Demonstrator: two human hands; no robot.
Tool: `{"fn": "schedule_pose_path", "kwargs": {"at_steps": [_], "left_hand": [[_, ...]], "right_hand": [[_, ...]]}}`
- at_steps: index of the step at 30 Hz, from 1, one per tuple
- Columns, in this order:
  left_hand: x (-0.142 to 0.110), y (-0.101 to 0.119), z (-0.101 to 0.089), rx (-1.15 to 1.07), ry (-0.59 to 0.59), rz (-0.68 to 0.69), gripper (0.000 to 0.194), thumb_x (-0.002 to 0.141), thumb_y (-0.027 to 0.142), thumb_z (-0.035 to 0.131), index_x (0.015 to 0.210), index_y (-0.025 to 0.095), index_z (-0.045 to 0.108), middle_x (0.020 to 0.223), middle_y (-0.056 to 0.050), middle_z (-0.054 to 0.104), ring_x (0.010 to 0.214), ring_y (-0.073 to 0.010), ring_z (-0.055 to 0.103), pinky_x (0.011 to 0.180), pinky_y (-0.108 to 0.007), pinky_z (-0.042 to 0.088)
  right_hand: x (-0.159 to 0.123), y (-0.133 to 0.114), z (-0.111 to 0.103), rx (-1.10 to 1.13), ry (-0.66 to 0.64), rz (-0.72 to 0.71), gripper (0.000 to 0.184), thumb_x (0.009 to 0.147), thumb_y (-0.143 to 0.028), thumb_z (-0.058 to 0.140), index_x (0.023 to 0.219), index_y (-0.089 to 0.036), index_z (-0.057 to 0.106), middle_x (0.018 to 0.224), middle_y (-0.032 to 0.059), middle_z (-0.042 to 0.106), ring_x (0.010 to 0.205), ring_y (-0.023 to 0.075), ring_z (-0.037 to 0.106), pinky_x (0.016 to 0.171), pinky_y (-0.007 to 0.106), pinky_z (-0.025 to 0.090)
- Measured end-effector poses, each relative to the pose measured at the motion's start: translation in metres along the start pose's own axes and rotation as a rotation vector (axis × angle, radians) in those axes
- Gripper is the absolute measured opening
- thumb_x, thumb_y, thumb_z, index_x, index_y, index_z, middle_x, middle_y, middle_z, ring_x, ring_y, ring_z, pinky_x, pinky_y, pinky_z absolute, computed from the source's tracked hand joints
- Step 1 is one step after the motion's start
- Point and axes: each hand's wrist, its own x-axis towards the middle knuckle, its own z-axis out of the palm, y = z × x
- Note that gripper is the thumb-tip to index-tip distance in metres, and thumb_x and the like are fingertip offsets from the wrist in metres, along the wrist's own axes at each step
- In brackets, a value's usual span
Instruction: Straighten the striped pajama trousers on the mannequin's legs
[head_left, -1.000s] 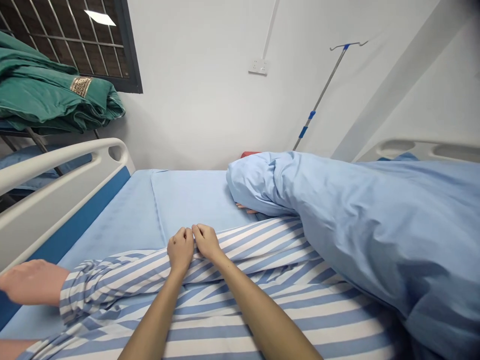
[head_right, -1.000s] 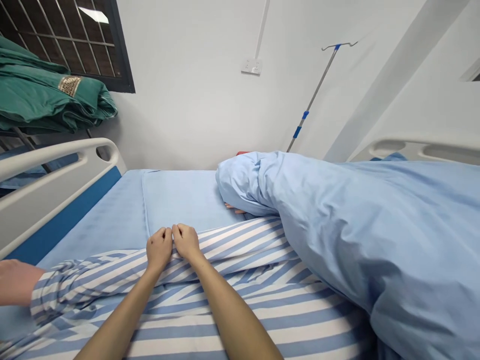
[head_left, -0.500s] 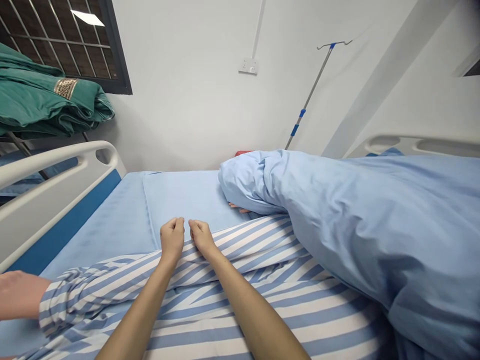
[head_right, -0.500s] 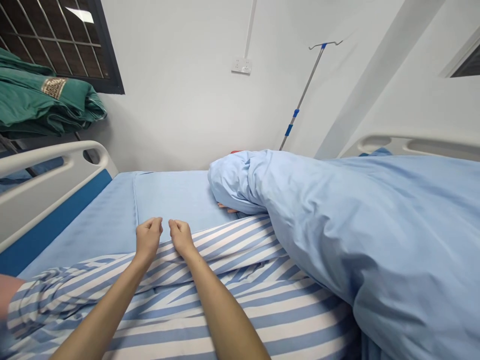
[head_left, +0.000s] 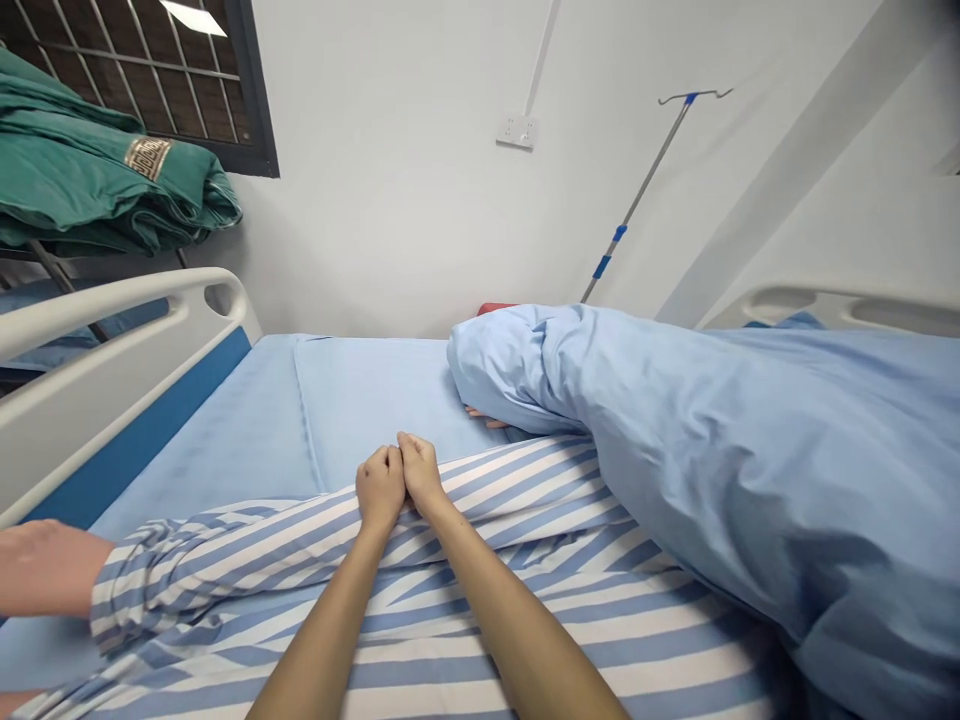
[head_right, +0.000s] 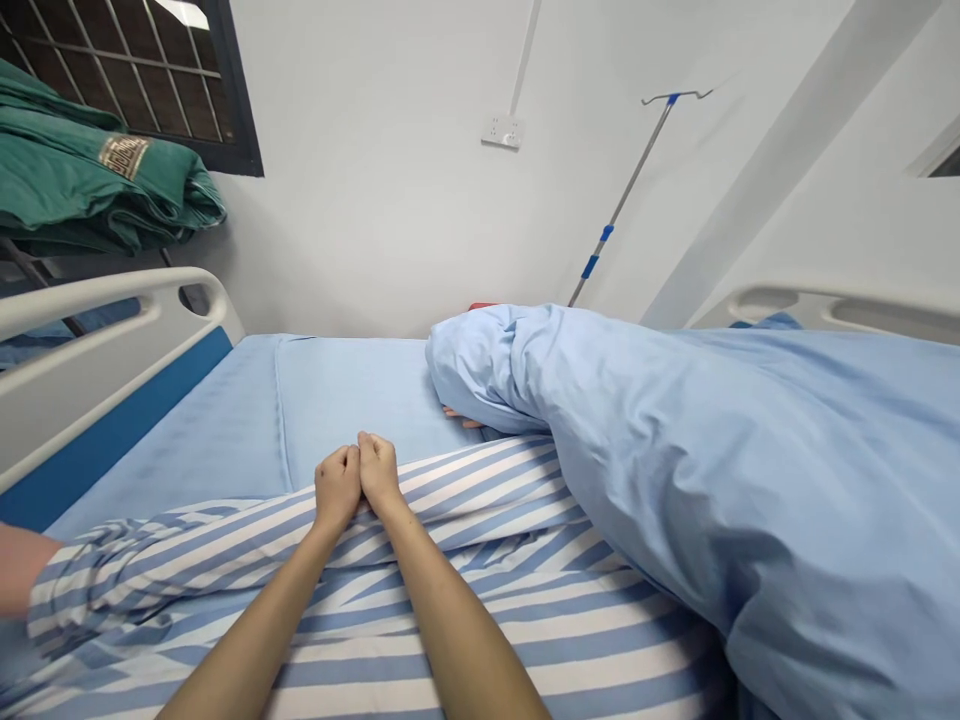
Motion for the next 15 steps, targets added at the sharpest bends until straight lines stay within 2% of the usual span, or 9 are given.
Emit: {"fn": "schedule_pose_path", "kwargs": {"at_steps": [2, 4, 6, 8, 10, 13, 15], "left_hand": [[0.001, 0.0, 0.0, 0.033, -0.019, 0.001, 0.035, 0.084, 0.033, 0.032, 0.055, 0.019, 0.046, 0.054, 0.0, 0.053, 0.053, -0.011, 0.04, 0.055, -0.025, 0.024], [0.001, 0.0, -0.001, 0.077, -0.053, 0.008, 0.035, 0.085, 0.034, 0.034, 0.058, 0.019, 0.051, 0.058, -0.002, 0.057, 0.056, -0.0119, 0.044, 0.056, -0.025, 0.025], [-0.001, 0.001, -0.001, 0.13, -0.093, 0.013, 0.032, 0.084, 0.035, 0.037, 0.063, 0.02, 0.056, 0.064, -0.004, 0.061, 0.059, -0.013, 0.047, 0.057, -0.025, 0.025], [-0.003, 0.002, -0.001, 0.168, -0.108, 0.002, 0.03, 0.083, 0.034, 0.039, 0.065, 0.02, 0.058, 0.067, -0.005, 0.063, 0.061, -0.0136, 0.048, 0.057, -0.026, 0.024], [-0.004, 0.003, -0.001, 0.173, -0.091, -0.003, 0.032, 0.084, 0.033, 0.037, 0.064, 0.02, 0.058, 0.067, -0.005, 0.063, 0.06, -0.0135, 0.048, 0.057, -0.026, 0.024], [-0.005, 0.003, 0.001, 0.147, -0.048, 0.012, 0.034, 0.085, 0.031, 0.035, 0.06, 0.019, 0.055, 0.065, -0.004, 0.063, 0.06, -0.0131, 0.047, 0.058, -0.027, 0.024], [-0.005, 0.001, 0.001, 0.104, -0.061, 0.023, 0.034, 0.084, 0.03, 0.034, 0.059, 0.019, 0.054, 0.064, -0.004, 0.062, 0.06, -0.0127, 0.046, 0.06, -0.027, 0.025]], "right_hand": [[-0.005, -0.008, -0.001, -0.139, 0.04, -0.091, 0.036, 0.082, -0.039, 0.039, 0.053, -0.02, 0.029, 0.049, -0.0063, 0.027, 0.048, 0.008, 0.026, 0.046, 0.022, 0.025], [-0.013, -0.021, -0.003, -0.28, 0.068, -0.254, 0.036, 0.084, -0.035, 0.039, 0.053, -0.02, 0.028, 0.047, -0.0065, 0.027, 0.046, 0.0078, 0.026, 0.046, 0.022, 0.023], [-0.02, -0.035, -0.006, -0.373, 0.079, -0.42, 0.035, 0.084, -0.032, 0.039, 0.054, -0.02, 0.028, 0.046, -0.0068, 0.026, 0.044, 0.0074, 0.025, 0.047, 0.023, 0.023], [-0.022, -0.041, -0.011, -0.431, 0.098, -0.507, 0.035, 0.084, -0.031, 0.039, 0.054, -0.02, 0.027, 0.046, -0.0069, 0.025, 0.044, 0.0073, 0.025, 0.048, 0.023, 0.022], [-0.019, -0.037, -0.016, -0.485, 0.12, -0.475, 0.035, 0.085, -0.032, 0.038, 0.053, -0.02, 0.028, 0.046, -0.0068, 0.027, 0.044, 0.0077, 0.027, 0.049, 0.024, 0.023], [-0.008, -0.015, -0.022, -0.575, 0.102, -0.282, 0.037, 0.085, -0.034, 0.035, 0.051, -0.02, 0.033, 0.045, -0.0054, 0.032, 0.046, 0.0088, 0.029, 0.049, 0.024, 0.022], [-0.003, -0.001, -0.022, -0.63, 0.096, -0.198, 0.037, 0.084, -0.035, 0.034, 0.051, -0.019, 0.036, 0.046, -0.004, 0.037, 0.047, 0.0097, 0.031, 0.05, 0.025, 0.022]]}}
